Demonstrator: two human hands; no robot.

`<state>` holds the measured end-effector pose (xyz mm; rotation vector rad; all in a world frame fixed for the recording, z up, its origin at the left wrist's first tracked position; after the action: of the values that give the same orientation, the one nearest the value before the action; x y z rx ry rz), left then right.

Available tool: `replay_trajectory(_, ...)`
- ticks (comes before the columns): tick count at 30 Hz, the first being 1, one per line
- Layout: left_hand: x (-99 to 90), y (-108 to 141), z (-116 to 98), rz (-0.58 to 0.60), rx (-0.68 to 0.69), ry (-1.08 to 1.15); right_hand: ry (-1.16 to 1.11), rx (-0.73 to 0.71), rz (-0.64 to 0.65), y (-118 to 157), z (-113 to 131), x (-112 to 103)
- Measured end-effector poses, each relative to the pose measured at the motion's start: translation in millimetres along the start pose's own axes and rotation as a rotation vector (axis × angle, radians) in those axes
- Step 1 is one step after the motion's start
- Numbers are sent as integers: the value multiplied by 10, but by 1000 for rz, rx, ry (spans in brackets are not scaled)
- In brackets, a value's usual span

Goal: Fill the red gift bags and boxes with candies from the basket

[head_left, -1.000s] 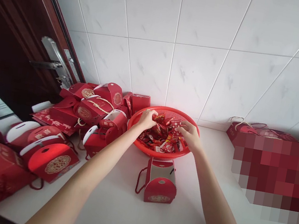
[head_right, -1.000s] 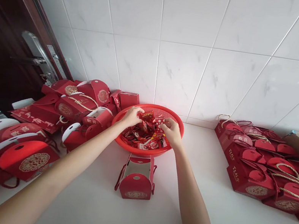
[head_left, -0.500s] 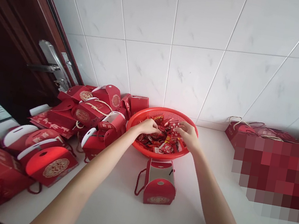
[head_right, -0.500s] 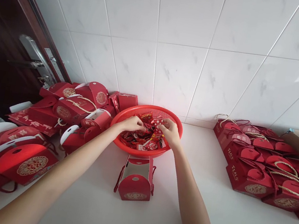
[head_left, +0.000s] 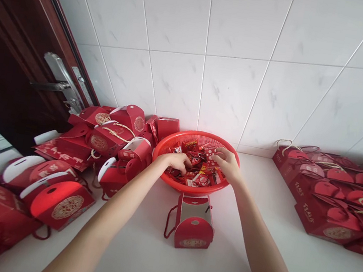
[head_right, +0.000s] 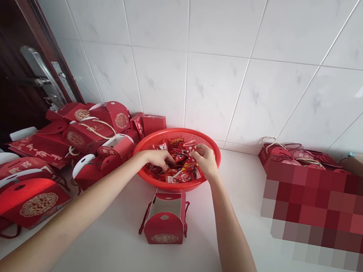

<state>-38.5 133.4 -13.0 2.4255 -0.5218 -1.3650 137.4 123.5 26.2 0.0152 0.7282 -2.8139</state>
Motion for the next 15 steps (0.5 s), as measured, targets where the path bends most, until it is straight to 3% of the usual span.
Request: replay_trajectory(15,163,11,-179,14,-37,-315,11,9,1,16,31,-4)
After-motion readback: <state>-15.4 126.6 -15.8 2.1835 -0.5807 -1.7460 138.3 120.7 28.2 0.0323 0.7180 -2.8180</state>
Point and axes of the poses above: each hand's wrist, its own y-axis away from the middle knuckle, its own x-axis out of the palm, z = x × y, the point moved 8 cm from there along -y, towards the middle knuckle, and after that the axes turned 15 degrees about -x, right-handed, at the moved point
